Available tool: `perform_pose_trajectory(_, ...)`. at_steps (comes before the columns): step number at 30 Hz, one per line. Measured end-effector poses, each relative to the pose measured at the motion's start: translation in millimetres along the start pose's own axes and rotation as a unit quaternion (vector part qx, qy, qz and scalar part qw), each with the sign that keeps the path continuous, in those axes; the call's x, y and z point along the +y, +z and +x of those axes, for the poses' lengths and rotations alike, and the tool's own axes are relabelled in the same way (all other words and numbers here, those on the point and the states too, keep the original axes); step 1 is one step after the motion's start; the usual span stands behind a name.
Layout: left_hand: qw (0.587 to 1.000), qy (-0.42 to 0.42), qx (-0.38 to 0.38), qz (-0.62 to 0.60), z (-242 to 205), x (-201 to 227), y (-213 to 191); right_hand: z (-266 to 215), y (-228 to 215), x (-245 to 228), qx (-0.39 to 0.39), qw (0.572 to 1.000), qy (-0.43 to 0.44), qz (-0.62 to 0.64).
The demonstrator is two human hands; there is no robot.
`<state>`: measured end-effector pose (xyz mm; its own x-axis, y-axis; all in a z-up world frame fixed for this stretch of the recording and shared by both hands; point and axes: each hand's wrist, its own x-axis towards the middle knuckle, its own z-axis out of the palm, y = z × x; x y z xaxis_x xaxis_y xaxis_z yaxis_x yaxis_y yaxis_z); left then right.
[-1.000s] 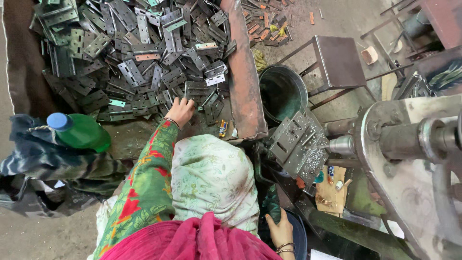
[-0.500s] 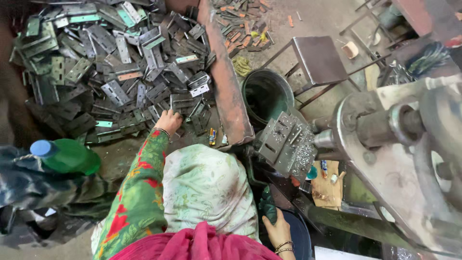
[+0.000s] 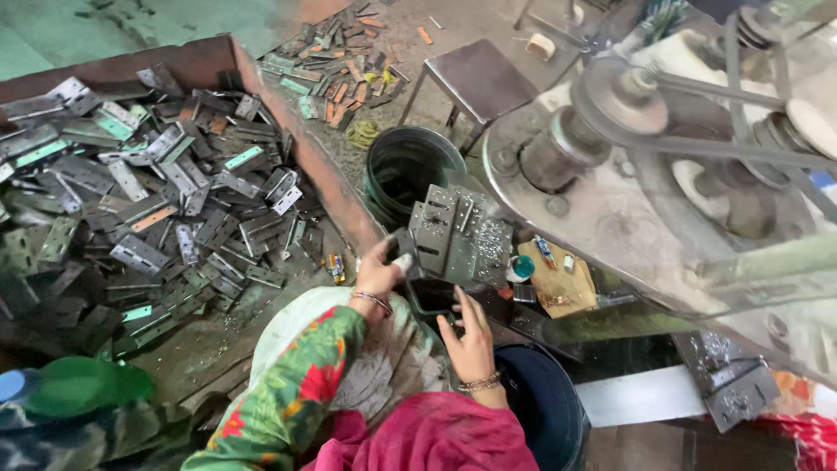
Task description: The person repeatedly picks up small metal brackets from a pile, places them into a press machine, operates the lever to press the parts, and then removes the finished pieces. The person handles the metal parts one at a time throughout the clip.
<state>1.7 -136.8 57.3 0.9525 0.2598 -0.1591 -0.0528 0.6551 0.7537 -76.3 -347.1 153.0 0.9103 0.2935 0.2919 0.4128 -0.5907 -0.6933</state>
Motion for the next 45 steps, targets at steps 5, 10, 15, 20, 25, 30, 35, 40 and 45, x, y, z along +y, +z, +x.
perform_pose_trajectory(5,0.988,-0.069,0.012,0.140,-50,-50,66,6,5,3,0.110,0.989,-0.085,-0.050)
perform_pose_trajectory(10,0.994,0.001,-0.013,0.113,-47,-76,78,-3,9,48,0.097,0.948,0.167,0.253)
perform_pose_trajectory(15,0.998,-0.014,-0.035,0.044,-40,-87,76,-7,10,76,0.068,0.819,0.264,0.505)
perform_pose_trajectory(20,0.997,-0.066,-0.031,0.004,-38,-90,68,-7,6,80,0.039,0.807,0.276,0.521)
perform_pose_trajectory(25,0.995,-0.078,-0.062,0.010,-30,-94,58,-6,6,76,0.038,0.797,0.280,0.534)
perform_pose_trajectory(30,0.995,-0.076,-0.062,0.034,-24,-103,52,-5,10,80,0.047,0.796,0.279,0.536)
perform_pose_trajectory(35,0.994,-0.077,-0.072,0.034,-24,-106,51,-8,18,92,0.061,0.821,0.271,0.499)
perform_pose_trajectory(40,0.991,-0.088,-0.098,-0.007,-27,-101,48,-11,26,104,0.082,0.825,0.276,0.487)
perform_pose_trajectory(45,0.988,-0.101,-0.110,-0.045,-31,-97,43,-16,30,108,0.096,0.828,0.283,0.474)
